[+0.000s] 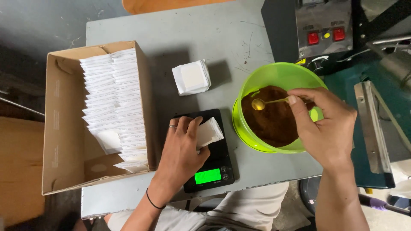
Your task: Filling small filter packets with coffee grounds using a spoon and weighing them on a digital scale for consistency.
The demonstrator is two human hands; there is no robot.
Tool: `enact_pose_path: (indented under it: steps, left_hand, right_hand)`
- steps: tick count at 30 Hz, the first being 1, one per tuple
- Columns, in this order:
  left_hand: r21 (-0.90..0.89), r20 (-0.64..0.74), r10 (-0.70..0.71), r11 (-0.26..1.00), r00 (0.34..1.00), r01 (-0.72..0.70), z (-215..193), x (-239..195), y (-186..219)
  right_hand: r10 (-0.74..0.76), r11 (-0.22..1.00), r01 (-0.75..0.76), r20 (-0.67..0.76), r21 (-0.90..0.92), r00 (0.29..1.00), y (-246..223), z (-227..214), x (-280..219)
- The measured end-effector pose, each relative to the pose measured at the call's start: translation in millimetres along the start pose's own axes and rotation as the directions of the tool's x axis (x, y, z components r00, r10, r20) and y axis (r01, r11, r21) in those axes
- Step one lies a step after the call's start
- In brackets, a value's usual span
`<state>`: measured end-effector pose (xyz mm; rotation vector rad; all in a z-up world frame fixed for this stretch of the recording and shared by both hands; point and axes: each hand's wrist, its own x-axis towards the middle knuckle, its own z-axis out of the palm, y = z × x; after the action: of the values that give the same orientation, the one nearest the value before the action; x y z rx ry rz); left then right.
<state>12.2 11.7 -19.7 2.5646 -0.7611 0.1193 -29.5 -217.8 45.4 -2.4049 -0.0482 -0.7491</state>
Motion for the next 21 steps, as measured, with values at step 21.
enact_pose_path:
  steps: [21]
  left_hand:
    - [-0.524, -0.291, 0.088, 0.819, 0.953, -0.236, -20.0, 22.9, 40.1]
  right_hand:
    - [-0.451, 0.875, 0.47, -0.159, 0.115, 0.878, -44.6, -6.7, -11.7]
